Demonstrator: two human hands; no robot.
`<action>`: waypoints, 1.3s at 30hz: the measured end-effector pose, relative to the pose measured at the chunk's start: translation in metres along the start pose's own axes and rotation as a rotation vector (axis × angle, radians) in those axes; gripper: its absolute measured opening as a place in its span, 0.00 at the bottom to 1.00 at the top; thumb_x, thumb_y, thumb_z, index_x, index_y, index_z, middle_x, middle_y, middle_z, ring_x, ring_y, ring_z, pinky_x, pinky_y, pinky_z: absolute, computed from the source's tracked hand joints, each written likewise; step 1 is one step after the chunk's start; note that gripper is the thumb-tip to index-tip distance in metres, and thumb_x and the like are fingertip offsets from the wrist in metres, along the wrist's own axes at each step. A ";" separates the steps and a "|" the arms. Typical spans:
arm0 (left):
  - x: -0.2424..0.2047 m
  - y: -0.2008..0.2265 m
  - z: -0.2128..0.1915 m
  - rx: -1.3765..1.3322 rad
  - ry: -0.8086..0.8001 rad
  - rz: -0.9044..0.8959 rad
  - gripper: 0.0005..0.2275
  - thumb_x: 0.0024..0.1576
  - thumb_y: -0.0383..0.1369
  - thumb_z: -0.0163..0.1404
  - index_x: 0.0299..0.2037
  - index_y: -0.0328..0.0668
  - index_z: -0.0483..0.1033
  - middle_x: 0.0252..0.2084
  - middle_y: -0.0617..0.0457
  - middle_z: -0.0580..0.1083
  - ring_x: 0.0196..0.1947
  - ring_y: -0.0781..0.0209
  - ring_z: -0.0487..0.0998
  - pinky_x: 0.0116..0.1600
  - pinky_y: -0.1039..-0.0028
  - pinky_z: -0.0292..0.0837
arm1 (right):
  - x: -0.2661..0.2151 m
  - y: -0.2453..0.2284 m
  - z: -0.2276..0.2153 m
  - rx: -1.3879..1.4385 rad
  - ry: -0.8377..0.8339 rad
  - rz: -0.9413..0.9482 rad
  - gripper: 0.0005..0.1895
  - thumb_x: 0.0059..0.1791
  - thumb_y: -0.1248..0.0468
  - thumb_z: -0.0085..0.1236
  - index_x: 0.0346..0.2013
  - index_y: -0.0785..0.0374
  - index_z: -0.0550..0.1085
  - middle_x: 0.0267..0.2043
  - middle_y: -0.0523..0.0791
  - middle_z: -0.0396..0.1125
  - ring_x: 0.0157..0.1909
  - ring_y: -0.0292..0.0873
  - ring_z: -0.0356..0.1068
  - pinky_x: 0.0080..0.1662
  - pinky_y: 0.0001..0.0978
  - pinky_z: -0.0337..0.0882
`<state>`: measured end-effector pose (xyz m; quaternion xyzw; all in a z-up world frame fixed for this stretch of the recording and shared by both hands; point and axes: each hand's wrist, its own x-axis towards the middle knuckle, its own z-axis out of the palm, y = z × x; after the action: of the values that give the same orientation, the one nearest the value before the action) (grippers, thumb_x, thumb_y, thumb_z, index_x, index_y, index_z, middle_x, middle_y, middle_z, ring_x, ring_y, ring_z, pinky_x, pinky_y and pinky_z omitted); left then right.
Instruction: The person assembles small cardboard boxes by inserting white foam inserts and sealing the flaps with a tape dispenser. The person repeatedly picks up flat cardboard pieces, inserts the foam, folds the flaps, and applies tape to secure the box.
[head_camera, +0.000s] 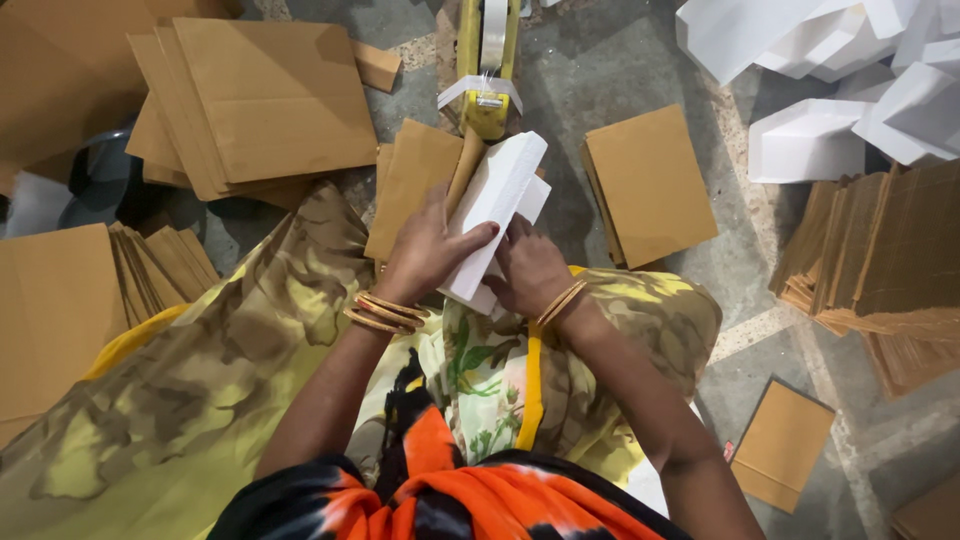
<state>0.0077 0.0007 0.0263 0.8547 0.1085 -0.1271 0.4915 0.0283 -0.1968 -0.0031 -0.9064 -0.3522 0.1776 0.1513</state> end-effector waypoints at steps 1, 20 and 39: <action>0.001 -0.002 0.004 0.051 -0.021 -0.026 0.37 0.51 0.52 0.58 0.64 0.32 0.62 0.53 0.30 0.75 0.52 0.36 0.79 0.57 0.54 0.72 | -0.001 -0.001 0.001 -0.061 -0.050 0.007 0.38 0.42 0.54 0.65 0.60 0.73 0.66 0.59 0.61 0.60 0.61 0.62 0.61 0.58 0.52 0.65; 0.001 -0.012 0.024 0.327 0.067 0.098 0.28 0.55 0.33 0.51 0.67 0.38 0.60 0.50 0.37 0.75 0.47 0.35 0.77 0.51 0.50 0.72 | -0.006 0.014 0.020 0.261 0.539 0.097 0.19 0.57 0.67 0.58 0.63 0.52 0.71 0.63 0.42 0.69 0.65 0.45 0.71 0.67 0.37 0.72; 0.015 -0.029 0.018 0.690 0.257 0.514 0.21 0.51 0.38 0.60 0.53 0.43 0.71 0.40 0.48 0.73 0.41 0.48 0.75 0.43 0.59 0.67 | 0.034 0.063 0.033 0.588 0.438 0.142 0.28 0.44 0.56 0.71 0.55 0.61 0.71 0.47 0.51 0.71 0.51 0.53 0.70 0.51 0.43 0.70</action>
<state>0.0104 0.0007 -0.0108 0.9767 -0.0957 0.0777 0.1755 0.0739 -0.2129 -0.0652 -0.8629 -0.1818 0.0831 0.4642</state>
